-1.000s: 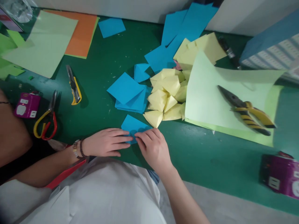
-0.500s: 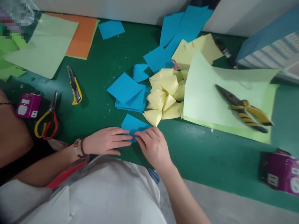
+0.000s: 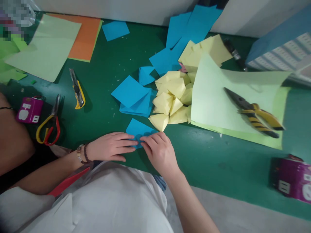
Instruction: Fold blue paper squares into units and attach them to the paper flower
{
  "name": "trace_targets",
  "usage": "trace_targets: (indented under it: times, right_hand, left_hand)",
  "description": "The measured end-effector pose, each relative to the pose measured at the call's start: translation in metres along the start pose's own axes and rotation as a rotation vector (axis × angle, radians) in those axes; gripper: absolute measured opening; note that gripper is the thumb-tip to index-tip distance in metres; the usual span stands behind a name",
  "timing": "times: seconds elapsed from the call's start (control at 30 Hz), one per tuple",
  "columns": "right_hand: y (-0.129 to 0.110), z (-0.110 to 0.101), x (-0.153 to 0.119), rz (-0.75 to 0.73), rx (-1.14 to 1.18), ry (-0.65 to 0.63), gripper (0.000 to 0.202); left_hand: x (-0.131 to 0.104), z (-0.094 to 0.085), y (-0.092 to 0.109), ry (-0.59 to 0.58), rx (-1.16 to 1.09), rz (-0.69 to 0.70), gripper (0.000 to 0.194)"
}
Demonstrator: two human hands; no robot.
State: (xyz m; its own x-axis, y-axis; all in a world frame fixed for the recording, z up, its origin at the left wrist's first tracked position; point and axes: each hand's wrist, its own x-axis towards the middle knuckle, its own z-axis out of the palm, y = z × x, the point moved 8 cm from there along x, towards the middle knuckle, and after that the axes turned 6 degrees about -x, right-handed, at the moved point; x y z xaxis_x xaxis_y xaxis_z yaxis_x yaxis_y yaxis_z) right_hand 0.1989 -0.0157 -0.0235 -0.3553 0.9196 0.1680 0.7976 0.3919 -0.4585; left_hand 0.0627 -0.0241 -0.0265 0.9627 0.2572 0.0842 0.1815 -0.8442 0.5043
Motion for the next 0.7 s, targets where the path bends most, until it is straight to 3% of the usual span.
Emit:
trace_targets:
  times: [0.13,0.23,0.43,0.7]
  right_hand:
    - [-0.002,-0.011,-0.003,0.012,-0.017,0.064,0.010]
    - [-0.006,-0.025,-0.018,0.152,0.045,0.147,0.012]
    - [-0.028,0.007,-0.051,0.402,0.466,-0.179,0.011]
    - [-0.017,0.016,-0.058,0.551,0.496,-0.150,0.011]
  left_hand:
    - [-0.001,0.002,-0.001,-0.014,0.015,-0.010,0.043]
    - [-0.001,0.003,-0.001,-0.022,0.031,-0.011,0.044]
    - [0.001,0.001,-0.001,-0.008,-0.006,-0.024,0.040]
    - [0.001,-0.001,0.000,0.023,-0.001,-0.019,0.038]
